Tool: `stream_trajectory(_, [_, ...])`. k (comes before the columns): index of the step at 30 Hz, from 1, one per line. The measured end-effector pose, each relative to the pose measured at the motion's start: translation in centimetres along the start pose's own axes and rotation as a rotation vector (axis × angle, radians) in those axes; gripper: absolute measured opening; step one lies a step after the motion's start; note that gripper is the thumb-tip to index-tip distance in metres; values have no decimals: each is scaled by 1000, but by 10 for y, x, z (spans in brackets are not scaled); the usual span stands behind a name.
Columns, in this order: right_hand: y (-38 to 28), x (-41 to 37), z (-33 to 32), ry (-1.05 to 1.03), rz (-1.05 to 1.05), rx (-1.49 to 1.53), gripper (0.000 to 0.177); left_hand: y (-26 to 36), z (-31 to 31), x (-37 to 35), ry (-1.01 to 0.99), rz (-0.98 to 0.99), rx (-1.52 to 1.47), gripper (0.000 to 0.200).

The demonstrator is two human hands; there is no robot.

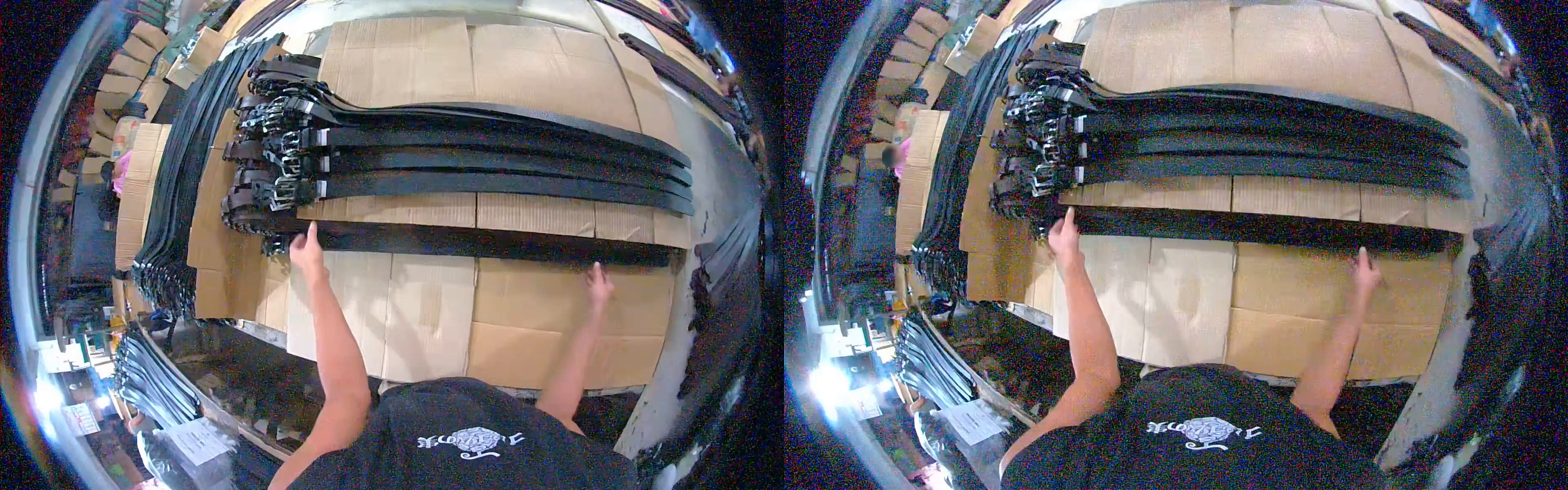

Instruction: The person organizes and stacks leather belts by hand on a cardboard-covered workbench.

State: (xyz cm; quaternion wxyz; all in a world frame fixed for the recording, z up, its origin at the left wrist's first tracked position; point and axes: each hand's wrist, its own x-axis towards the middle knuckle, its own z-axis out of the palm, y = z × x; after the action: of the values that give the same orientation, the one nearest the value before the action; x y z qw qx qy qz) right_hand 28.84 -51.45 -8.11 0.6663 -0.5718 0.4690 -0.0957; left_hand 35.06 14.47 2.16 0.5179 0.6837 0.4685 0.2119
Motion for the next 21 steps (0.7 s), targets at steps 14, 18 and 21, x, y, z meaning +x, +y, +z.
stream_trajectory(14, [-19, 39, 29, -20, 326, 441, 27, -79, -35, 89, -325, -482, -490, 18])
stream_trajectory(18, [-3, 68, 25, -10, 327, 353, 27, -80, -34, 92, -415, -576, -628, 20])
stream_trajectory(21, [-8, 52, 30, -58, 247, 535, 30, -42, -38, 47, -295, -547, -784, 18])
